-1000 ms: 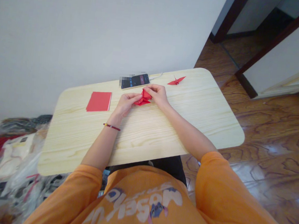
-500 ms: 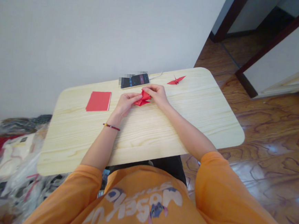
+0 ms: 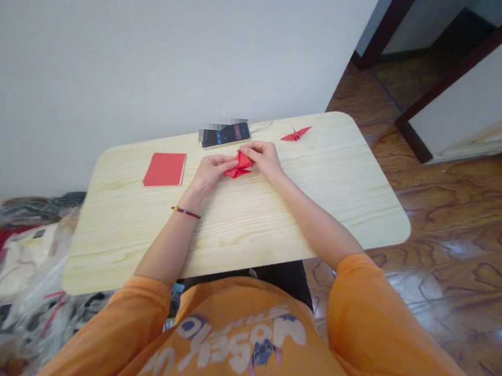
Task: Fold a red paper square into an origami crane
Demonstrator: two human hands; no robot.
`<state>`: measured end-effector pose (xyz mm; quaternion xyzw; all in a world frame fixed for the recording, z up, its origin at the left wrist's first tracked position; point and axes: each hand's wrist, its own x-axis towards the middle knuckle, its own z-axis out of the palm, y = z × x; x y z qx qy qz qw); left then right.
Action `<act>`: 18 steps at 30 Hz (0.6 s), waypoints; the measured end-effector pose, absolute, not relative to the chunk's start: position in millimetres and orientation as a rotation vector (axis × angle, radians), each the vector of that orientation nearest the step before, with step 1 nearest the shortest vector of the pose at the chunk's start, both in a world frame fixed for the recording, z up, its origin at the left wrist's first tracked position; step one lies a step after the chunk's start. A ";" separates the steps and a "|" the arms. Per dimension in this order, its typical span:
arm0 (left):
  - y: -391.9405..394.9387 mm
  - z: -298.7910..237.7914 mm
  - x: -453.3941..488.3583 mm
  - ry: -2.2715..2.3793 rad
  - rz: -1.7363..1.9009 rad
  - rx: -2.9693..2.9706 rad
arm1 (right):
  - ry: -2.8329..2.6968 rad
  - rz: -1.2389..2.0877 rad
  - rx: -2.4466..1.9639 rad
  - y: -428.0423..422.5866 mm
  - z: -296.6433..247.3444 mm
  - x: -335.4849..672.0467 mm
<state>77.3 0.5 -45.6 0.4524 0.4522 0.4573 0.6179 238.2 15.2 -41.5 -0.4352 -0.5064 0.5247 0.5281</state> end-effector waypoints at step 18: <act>-1.2 -45.1 78.0 1.062 1.040 1.050 | -1.225 1.245 -1.050 16.8 -44.6 238.9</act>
